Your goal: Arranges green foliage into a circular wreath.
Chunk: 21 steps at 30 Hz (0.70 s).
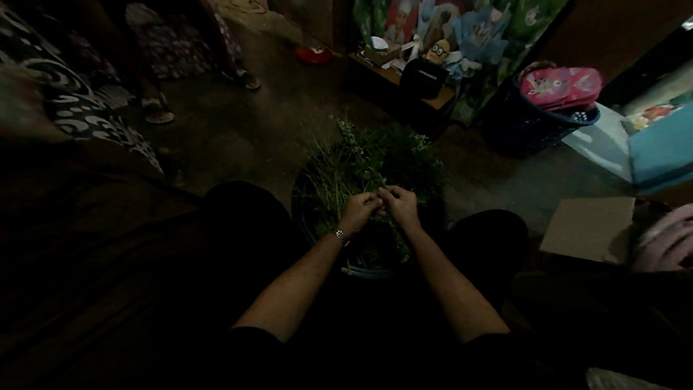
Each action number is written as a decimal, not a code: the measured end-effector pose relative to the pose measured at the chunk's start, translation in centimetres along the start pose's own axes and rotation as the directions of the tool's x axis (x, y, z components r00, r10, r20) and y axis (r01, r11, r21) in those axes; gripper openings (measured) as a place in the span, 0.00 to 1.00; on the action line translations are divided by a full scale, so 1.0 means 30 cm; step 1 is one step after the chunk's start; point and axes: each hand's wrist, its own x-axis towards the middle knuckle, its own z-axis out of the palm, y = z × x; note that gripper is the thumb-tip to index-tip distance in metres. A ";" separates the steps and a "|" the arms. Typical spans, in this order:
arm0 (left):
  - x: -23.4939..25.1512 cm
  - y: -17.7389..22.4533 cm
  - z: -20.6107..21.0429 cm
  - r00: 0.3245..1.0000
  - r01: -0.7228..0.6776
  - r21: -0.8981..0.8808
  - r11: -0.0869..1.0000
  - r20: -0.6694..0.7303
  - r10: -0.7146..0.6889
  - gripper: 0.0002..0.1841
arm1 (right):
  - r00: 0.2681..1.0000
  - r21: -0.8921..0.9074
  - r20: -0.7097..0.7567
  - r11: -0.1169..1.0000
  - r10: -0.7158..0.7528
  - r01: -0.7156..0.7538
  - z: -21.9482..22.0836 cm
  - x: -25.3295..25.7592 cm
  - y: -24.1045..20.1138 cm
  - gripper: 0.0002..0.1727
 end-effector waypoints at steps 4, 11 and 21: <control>0.007 -0.005 -0.015 1.000 -0.011 0.027 1.000 0.029 0.010 0.09 | 0.994 -0.001 -0.089 0.998 0.063 -0.064 -0.001 0.010 0.012 0.12; -0.003 -0.001 -0.013 0.997 0.025 0.011 1.000 0.070 -0.025 0.09 | 0.954 0.227 -0.263 0.970 0.141 -0.081 -0.092 0.094 0.029 0.18; 0.000 -0.007 -0.005 0.997 0.021 -0.216 0.976 0.077 -0.004 0.08 | 0.931 0.216 0.163 0.909 0.326 -0.356 -0.029 0.044 0.002 0.31</control>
